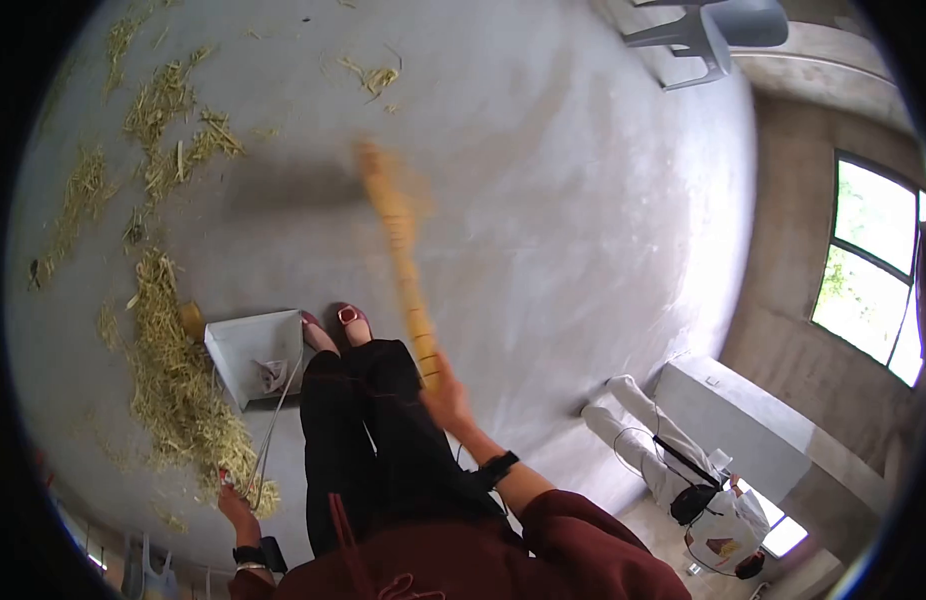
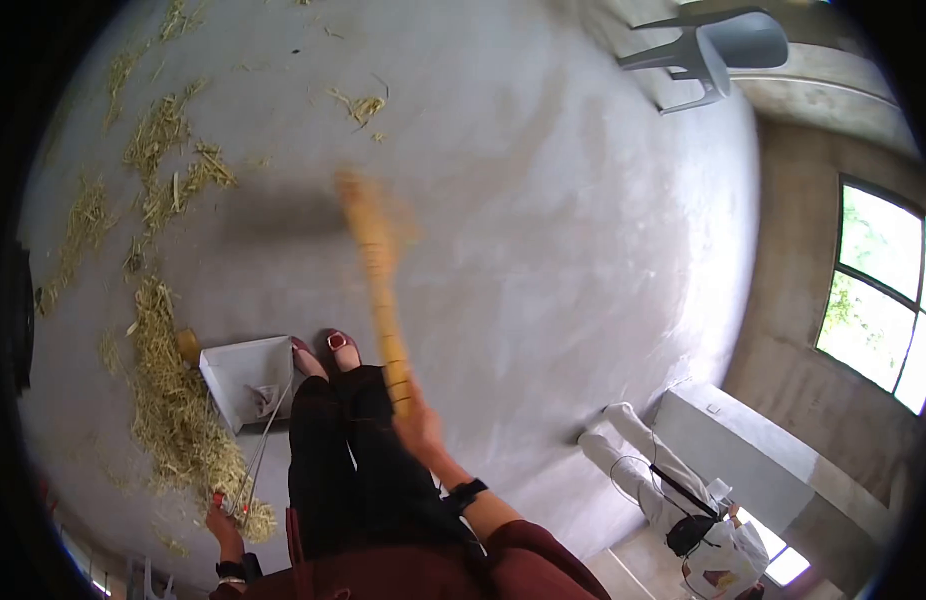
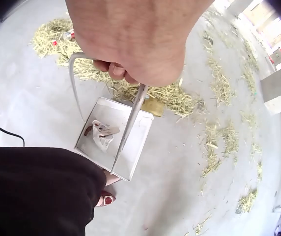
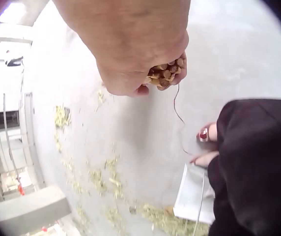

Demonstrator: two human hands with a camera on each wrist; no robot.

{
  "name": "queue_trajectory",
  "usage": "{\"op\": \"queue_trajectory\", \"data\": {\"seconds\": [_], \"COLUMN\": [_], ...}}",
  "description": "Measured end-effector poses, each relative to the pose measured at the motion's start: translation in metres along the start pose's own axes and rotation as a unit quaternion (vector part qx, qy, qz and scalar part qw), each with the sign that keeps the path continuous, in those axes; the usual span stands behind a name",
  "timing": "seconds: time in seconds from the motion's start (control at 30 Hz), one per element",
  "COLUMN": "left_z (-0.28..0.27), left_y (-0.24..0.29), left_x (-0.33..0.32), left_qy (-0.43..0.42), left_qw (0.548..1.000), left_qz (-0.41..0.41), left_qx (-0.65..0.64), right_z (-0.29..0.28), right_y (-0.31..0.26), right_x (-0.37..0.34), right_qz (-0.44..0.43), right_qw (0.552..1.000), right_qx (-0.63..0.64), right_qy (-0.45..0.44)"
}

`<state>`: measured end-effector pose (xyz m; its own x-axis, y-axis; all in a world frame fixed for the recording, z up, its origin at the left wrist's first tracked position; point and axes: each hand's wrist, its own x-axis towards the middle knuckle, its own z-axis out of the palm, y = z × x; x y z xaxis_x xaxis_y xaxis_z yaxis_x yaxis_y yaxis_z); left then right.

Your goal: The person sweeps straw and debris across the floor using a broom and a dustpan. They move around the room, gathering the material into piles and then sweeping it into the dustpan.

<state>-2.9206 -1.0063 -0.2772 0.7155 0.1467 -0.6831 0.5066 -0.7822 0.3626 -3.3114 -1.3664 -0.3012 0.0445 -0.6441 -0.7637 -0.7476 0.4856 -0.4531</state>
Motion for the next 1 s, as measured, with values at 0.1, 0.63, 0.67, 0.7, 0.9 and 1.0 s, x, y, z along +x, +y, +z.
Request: {"op": "queue_trajectory", "data": {"seconds": [0.1,0.63,0.67,0.7,0.9,1.0], "left_z": [0.003,0.007,0.006,0.008,0.011,0.019], "left_y": [0.004,-0.009,-0.009,-0.007,-0.003,-0.002], "left_x": [0.004,0.022,0.023,0.028,0.034,0.036], "left_qy": [0.01,0.044,0.051,0.046,0.038,0.043], "left_qw": [1.0,0.987,0.985,0.987,0.987,0.987], "left_qz": [-0.004,-0.068,-0.071,-0.07,-0.072,-0.077], "left_qx": [-0.013,-0.138,-0.146,-0.134,-0.135,-0.134], "right_z": [-0.034,0.247,0.312,0.327,0.285,0.2], "right_y": [0.057,-0.277,-0.27,-0.29,-0.328,-0.315], "right_x": [0.073,0.236,0.187,0.158,0.079,0.082], "right_qz": [0.096,-0.076,-0.202,-0.127,-0.308,-0.229], "right_qw": [0.967,0.987,0.966,0.956,0.899,0.93], "right_qx": [0.198,0.029,-0.114,-0.134,-0.128,-0.194], "right_qy": [0.124,-0.139,-0.112,-0.226,-0.284,-0.211]}}
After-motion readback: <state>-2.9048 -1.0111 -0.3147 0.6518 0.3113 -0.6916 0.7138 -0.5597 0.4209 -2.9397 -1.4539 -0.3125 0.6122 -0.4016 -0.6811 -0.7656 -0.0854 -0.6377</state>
